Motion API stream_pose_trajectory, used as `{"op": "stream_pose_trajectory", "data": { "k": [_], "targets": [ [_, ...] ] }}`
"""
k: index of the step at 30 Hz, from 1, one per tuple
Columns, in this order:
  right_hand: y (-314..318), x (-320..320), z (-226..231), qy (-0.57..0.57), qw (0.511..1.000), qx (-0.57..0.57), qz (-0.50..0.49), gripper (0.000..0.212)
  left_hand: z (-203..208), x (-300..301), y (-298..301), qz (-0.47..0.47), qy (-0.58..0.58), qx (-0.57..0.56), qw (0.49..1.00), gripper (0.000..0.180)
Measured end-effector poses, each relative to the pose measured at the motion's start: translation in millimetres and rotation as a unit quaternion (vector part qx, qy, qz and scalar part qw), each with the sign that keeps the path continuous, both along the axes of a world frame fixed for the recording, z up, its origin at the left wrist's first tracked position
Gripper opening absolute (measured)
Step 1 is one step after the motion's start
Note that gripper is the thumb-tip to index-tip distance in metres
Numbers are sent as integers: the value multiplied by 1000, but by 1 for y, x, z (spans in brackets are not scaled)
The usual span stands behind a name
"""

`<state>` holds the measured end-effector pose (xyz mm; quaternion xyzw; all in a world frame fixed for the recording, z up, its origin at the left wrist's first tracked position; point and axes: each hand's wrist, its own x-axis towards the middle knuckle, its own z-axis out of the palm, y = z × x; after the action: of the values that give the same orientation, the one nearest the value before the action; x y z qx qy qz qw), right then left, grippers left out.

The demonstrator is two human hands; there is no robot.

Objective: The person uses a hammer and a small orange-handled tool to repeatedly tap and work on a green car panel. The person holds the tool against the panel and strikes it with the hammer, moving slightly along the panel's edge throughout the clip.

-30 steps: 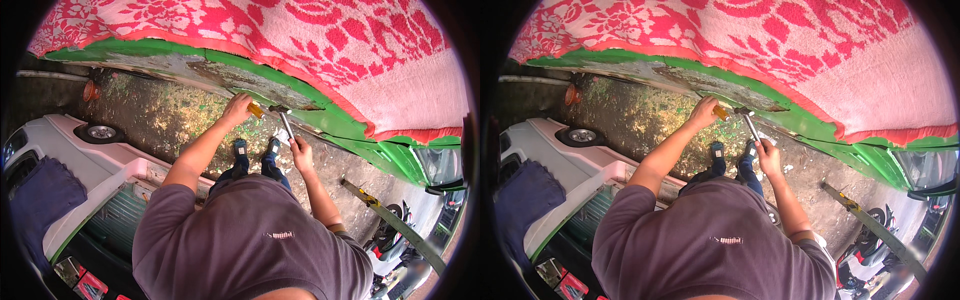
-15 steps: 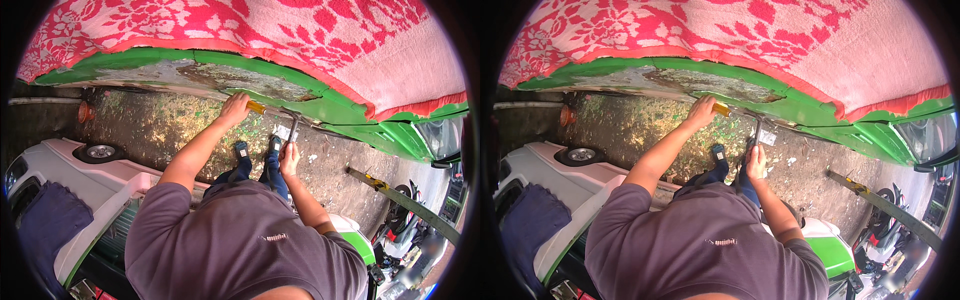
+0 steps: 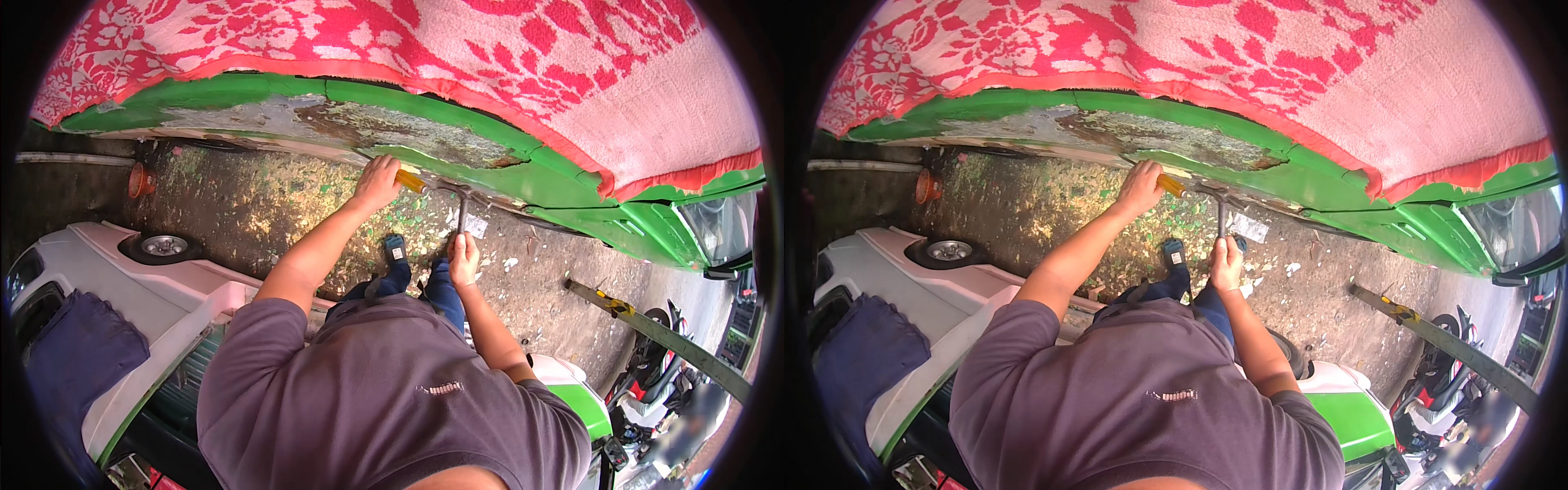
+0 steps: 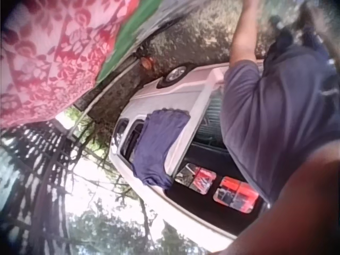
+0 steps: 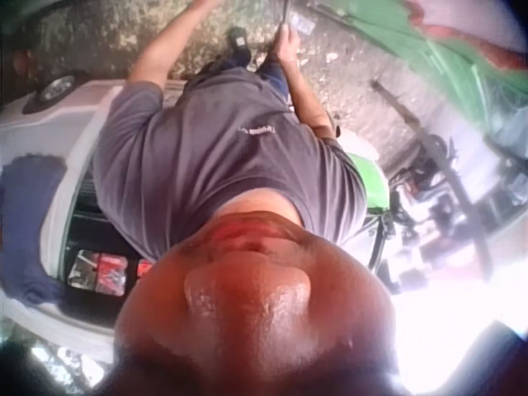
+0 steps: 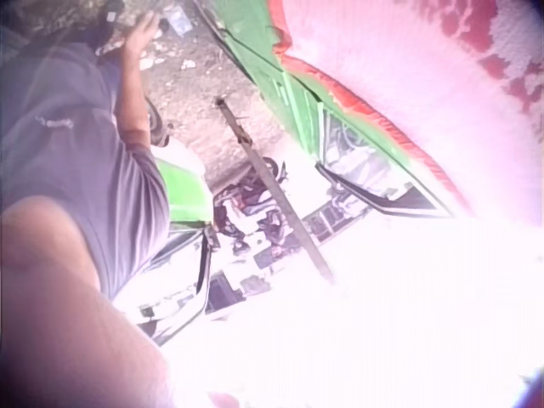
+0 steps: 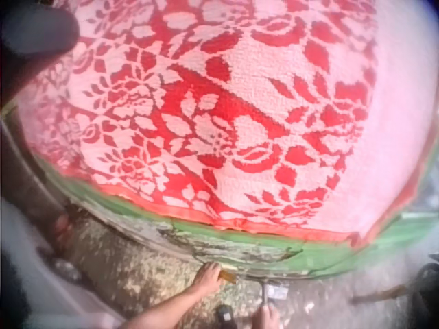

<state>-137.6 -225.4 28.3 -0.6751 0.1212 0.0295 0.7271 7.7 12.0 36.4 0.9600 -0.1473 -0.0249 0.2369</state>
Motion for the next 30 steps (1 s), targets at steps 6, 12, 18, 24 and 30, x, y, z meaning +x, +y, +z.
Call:
{"op": "stream_pose_trajectory", "data": {
  "k": [6,12,18,24,30],
  "targets": [
    [-21,13,7,15,999,40,-1,31,7,-2,-16,-26,-10,-33,999,26],
    [-26,18,6,24,998,44,23,30,3,0,-7,-43,-4,-24,999,22],
    [-27,19,4,25,999,2,34,30,-6,-3,-10,-42,-49,-29,998,17],
    [-29,23,13,31,999,4,33,32,-4,0,-12,-39,-48,-31,998,18],
    [-33,22,8,29,999,-18,42,32,-2,1,-11,-53,-11,16,998,21]
  ]
}}
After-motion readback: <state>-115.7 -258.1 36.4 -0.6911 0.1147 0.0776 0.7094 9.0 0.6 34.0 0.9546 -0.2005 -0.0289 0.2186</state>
